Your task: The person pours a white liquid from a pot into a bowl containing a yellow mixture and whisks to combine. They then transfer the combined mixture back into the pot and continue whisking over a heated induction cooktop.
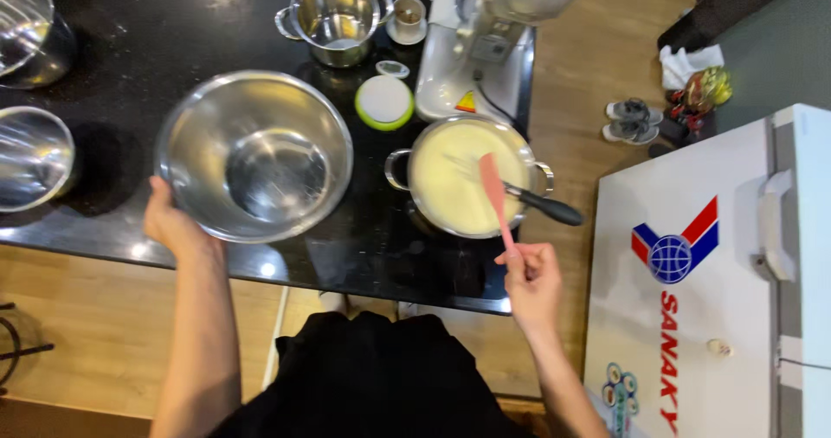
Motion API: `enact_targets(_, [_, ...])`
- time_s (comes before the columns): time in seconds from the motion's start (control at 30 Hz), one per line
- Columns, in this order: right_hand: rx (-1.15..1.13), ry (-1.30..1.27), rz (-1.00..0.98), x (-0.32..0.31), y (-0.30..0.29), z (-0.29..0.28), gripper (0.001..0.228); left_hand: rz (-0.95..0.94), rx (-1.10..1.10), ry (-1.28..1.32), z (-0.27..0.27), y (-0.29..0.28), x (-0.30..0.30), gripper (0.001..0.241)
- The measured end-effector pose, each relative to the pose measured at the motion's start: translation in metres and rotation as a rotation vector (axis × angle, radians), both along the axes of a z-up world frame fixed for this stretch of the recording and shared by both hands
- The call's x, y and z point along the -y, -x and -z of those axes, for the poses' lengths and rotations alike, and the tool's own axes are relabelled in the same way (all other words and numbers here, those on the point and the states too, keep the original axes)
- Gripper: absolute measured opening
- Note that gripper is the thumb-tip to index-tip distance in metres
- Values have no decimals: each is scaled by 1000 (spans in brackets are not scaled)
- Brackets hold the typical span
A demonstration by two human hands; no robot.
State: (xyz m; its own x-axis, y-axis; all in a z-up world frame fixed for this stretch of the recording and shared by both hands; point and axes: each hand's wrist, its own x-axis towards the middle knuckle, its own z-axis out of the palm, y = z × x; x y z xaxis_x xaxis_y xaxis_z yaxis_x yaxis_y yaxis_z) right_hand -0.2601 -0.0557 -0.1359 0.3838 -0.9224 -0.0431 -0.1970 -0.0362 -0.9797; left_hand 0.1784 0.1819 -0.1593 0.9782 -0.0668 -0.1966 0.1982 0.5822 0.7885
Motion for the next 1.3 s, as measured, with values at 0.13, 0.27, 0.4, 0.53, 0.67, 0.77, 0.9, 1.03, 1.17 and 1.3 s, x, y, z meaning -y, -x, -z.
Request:
enact_targets(0.13, [153, -340, -116, -44, -59, -42, 16, -13, -30, -138, 28, -15, -14, 34])
enact_targets(0.27, [184, -533, -240, -101, -154, -49, 27, 59, -39, -289, 48, -32, -19, 33])
enact_targets(0.4, [246, -704, -285, -149, -247, -24, 34, 104, -51, -101, 66, -43, -4, 32])
enact_targets(0.53, [485, -827, -138, -171, -336, 4, 40, 169, 2, -129, 77, -55, 8, 35])
enact_targets(0.67, [528, -834, 21, -160, -423, 25, 42, 401, -52, -176, 101, -65, 4, 41])
enact_targets(0.77, [557, -927, -54, -163, -433, 25, 45, 511, 22, -164, 129, -81, -10, 52])
enact_targets(0.9, [584, -1078, -247, -179, -384, 7, 35, 557, -254, -197, 155, -98, -35, 50])
enact_targets(1.03, [336, -894, -420, -184, -288, -3, 24, 601, -253, -259, 154, -77, -48, 32])
enact_targets(1.17, [25, -152, -216, -174, -202, 16, 11, 721, -360, -388, 131, -38, -44, 41])
enact_targets(1.3, [-489, -98, 153, -151, -110, 27, 54, 1058, -348, -520, 98, 2, -25, 25])
